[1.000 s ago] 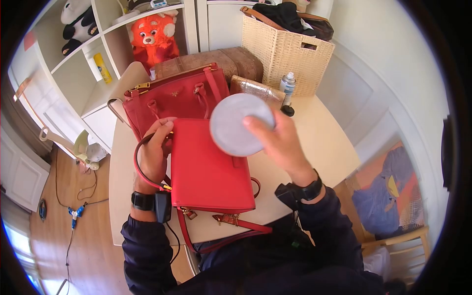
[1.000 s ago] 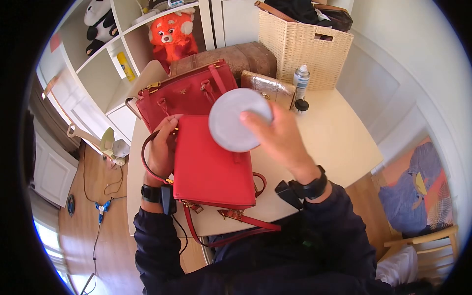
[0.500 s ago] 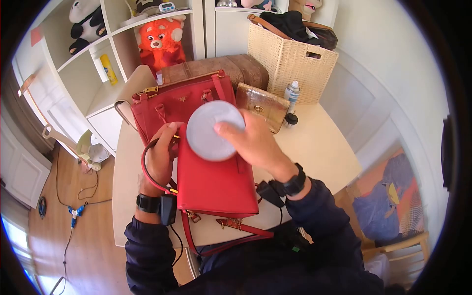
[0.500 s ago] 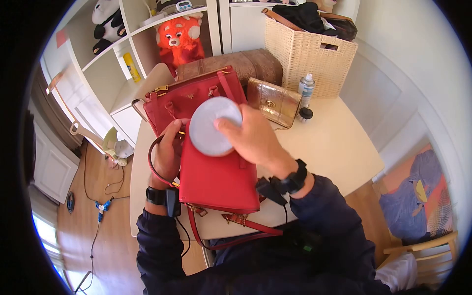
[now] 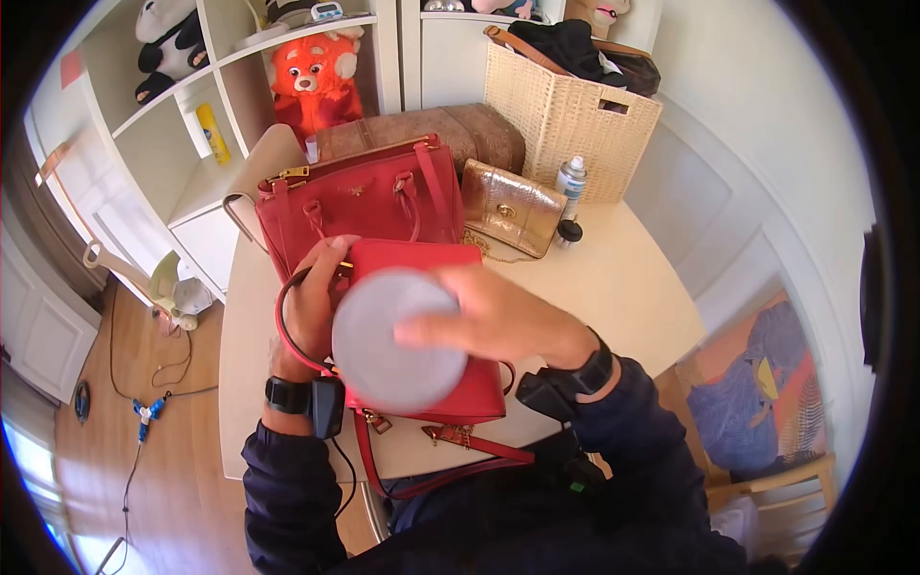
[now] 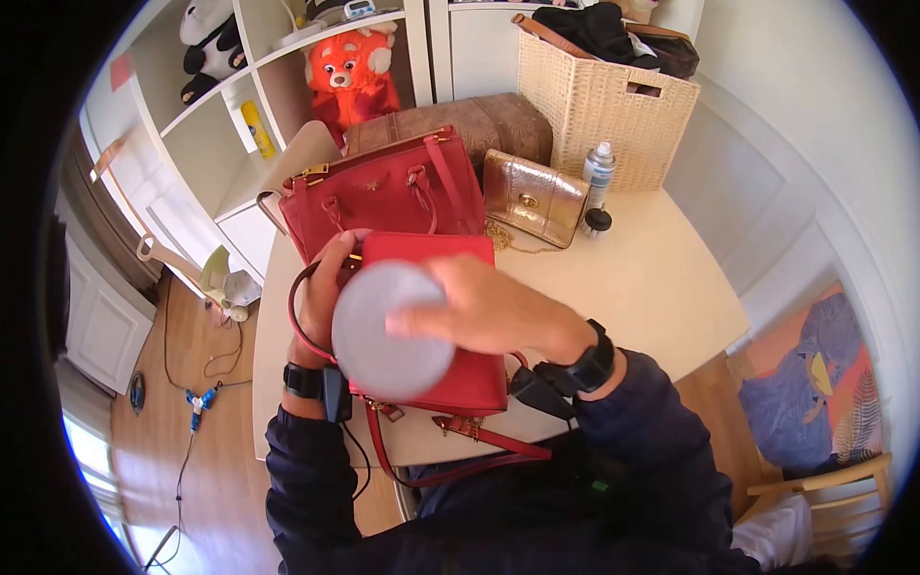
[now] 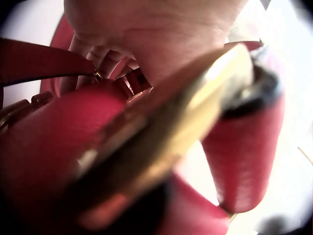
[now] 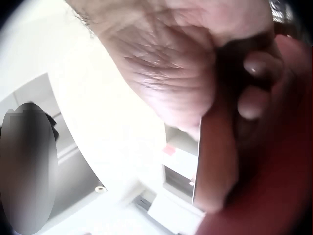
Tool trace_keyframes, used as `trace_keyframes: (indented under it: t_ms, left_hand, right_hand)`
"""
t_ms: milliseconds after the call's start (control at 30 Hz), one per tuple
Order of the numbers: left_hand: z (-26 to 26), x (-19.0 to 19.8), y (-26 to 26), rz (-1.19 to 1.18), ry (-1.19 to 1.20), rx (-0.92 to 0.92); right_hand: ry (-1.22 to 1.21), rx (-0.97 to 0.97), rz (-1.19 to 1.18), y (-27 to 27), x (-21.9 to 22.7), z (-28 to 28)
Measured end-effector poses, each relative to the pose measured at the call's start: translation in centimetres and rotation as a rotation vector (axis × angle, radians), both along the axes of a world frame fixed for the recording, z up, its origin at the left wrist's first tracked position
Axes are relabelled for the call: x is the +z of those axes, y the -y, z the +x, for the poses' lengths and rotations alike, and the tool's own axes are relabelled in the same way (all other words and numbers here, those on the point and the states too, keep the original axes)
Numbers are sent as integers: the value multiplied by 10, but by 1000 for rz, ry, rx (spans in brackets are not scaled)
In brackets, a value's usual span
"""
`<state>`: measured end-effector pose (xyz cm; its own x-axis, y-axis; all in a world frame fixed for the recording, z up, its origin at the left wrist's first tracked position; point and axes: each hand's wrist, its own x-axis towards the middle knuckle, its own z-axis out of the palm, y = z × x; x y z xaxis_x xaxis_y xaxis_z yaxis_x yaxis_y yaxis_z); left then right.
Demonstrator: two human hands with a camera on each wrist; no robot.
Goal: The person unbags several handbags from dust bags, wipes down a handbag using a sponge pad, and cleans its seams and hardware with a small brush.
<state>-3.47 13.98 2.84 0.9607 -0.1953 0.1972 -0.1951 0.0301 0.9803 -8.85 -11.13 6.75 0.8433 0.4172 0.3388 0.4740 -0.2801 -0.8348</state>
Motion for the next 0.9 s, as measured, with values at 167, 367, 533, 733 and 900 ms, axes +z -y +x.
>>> trace_keyframes:
  t_ms: [167, 367, 533, 733, 900]
  left_hand:
    - [-8, 12, 4, -129, -124, -54]
    - [-25, 38, 0, 61, 40, -146]
    - [-30, 40, -6, 72, 224, -153]
    - [-35, 41, -5, 49, 517, -227]
    - [-36, 40, -2, 52, 404, -219]
  right_hand:
    - [-69, -129, -176, 32, 38, -17]
    - [-180, -472, 117, 67, 33, -39]
    - [-268, -517, 231, 105, 23, -73]
    - [-228, -555, 329, 145, 2, -94]
    - [-222, -561, 386, 151, -5, -99]
